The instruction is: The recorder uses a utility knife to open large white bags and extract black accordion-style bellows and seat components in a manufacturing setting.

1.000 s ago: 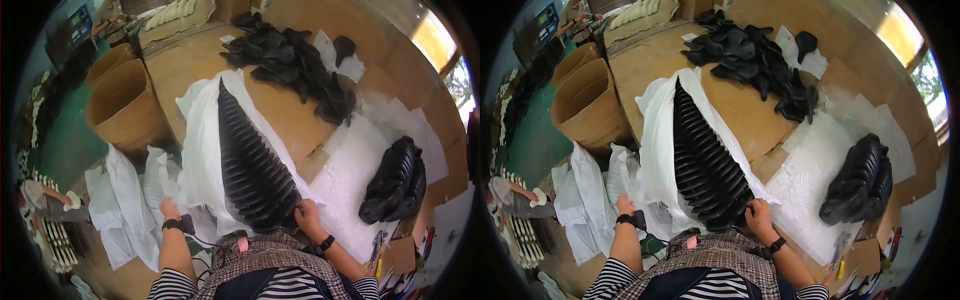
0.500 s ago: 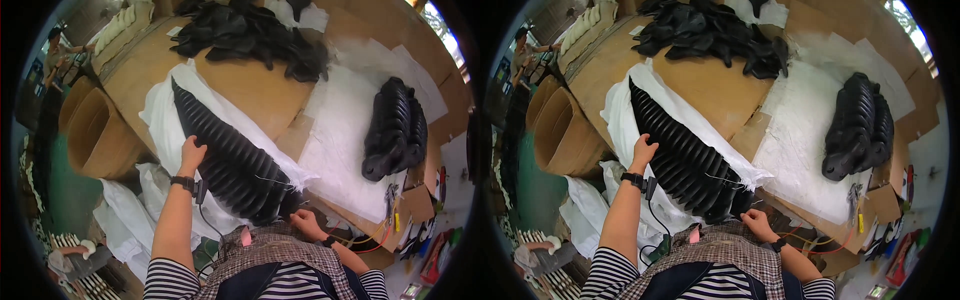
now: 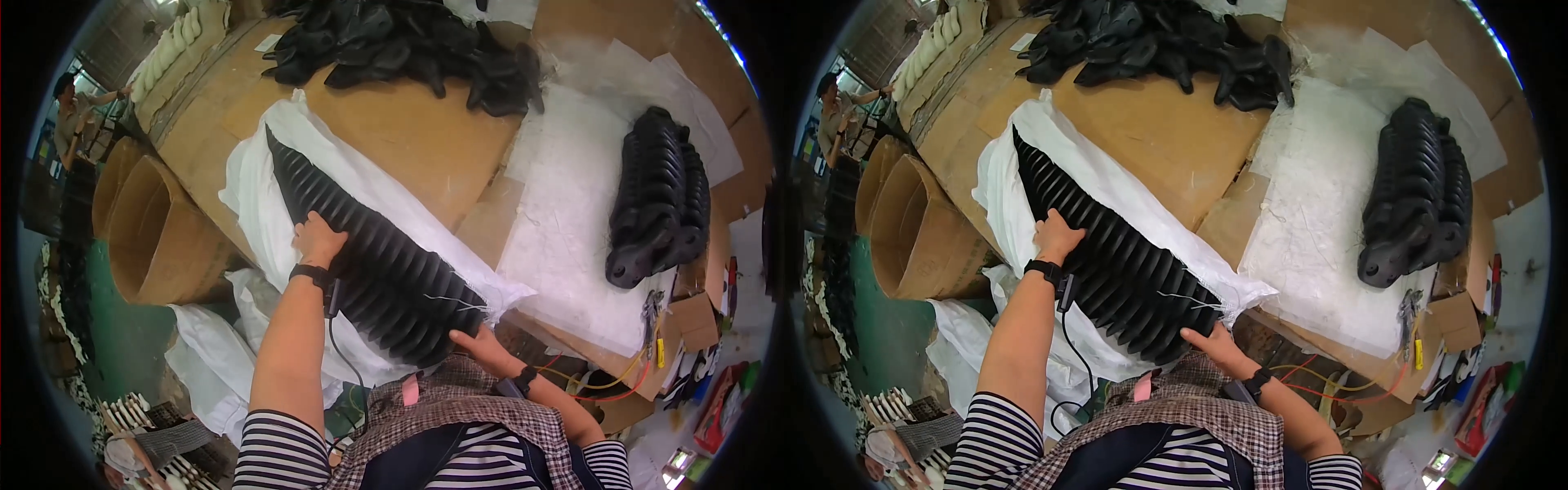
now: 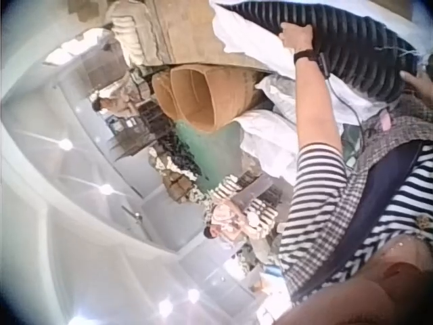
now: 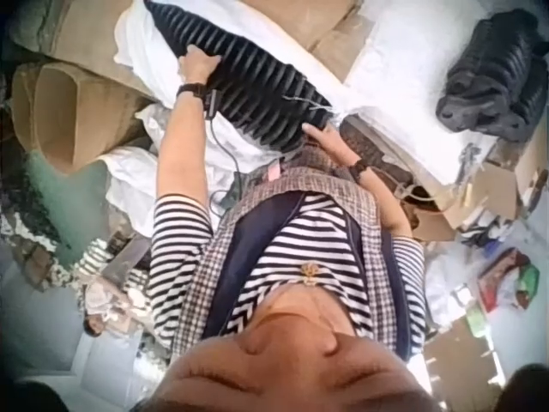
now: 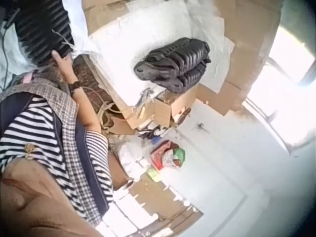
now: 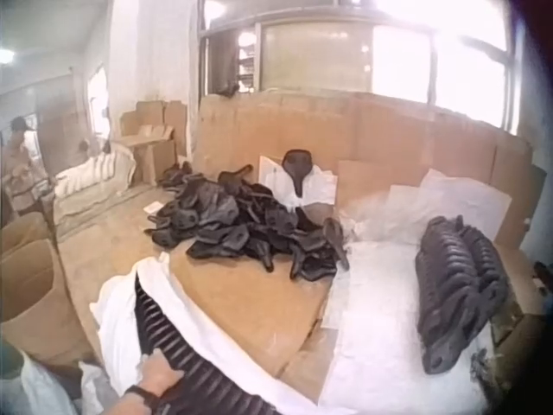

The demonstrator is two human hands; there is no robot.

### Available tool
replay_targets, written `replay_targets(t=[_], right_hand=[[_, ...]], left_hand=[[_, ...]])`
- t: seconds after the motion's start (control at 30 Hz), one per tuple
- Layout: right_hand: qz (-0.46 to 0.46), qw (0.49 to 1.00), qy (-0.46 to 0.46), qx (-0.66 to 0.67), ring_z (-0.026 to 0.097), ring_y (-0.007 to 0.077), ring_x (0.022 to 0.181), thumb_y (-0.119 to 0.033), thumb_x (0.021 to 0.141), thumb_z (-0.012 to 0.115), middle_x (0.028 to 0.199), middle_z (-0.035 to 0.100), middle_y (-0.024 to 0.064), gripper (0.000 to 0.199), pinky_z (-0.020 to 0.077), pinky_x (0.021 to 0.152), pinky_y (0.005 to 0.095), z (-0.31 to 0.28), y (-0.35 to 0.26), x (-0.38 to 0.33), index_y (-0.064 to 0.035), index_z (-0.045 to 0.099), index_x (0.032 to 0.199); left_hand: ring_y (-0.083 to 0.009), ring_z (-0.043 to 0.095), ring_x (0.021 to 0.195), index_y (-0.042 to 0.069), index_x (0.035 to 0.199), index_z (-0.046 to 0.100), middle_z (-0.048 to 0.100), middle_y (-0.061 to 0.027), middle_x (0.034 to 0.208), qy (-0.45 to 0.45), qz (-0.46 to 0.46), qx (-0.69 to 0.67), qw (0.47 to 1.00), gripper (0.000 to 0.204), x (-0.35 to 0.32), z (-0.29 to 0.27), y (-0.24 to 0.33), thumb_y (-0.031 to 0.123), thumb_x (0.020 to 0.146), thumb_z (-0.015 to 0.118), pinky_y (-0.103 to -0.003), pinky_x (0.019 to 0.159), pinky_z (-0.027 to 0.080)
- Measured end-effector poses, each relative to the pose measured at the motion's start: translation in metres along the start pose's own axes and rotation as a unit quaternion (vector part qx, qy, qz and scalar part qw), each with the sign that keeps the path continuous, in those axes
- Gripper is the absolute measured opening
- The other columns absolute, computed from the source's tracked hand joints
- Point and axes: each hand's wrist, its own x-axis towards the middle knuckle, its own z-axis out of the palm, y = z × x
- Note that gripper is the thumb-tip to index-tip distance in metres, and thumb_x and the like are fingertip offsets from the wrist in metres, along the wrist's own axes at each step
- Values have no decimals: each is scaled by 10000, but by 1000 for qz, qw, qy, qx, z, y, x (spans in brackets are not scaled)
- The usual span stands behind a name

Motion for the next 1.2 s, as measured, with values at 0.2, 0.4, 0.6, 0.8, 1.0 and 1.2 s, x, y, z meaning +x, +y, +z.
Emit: replay_targets(t=[0.2,0.4,0.6,0.8,1.0,1.2], right_hand=[[-53,972,166,-159,565,203,993,-35,713,671,1106,597,134,503,467,861,318,-15,-6,32,57,473,1166],[-212,941,160,-207,626,346,902,-93,704,578,929,639,229,386,482,796,401,-45,-96,110,39,550,1066],[-316,811,195,-453,553,417,966,-121,737,560,1088,570,238,382,463,825,459,-64,-242,180,29,534,1088],[-402,802,182,-402,497,386,1004,-32,693,652,1174,452,227,532,440,855,446,-85,-203,211,22,454,1183],[-353,815,183,-421,491,378,1045,-72,692,712,1085,527,190,551,433,881,423,-107,-215,264,3,462,1178],[-304,821,200,-439,491,383,1079,-255,754,686,1146,528,223,601,422,910,446,-133,-222,336,11,451,1239]], left_hand=[[-359,476,1150,38,1155,502,588,-183,1127,-35,-16,4,999,584,13,-9,4,322,684,700,-478,955,386],[-354,610,1013,-12,1101,549,639,-225,1042,-1,-41,-9,999,559,40,-28,-5,351,693,666,-422,877,469],[-369,612,998,-85,1047,557,638,-264,996,44,-113,-152,981,640,48,-43,23,405,661,699,-421,864,472],[-389,593,1023,-102,1165,503,611,-289,1053,97,-127,-95,983,827,34,-8,65,473,618,736,-413,890,475],[-365,591,1046,-124,1191,479,603,-274,1096,21,-166,-89,982,846,81,-22,61,441,629,766,-376,902,464],[-359,550,1114,-135,1260,376,538,-295,1188,8,-190,-181,965,925,113,-18,77,289,576,833,-359,951,441]])
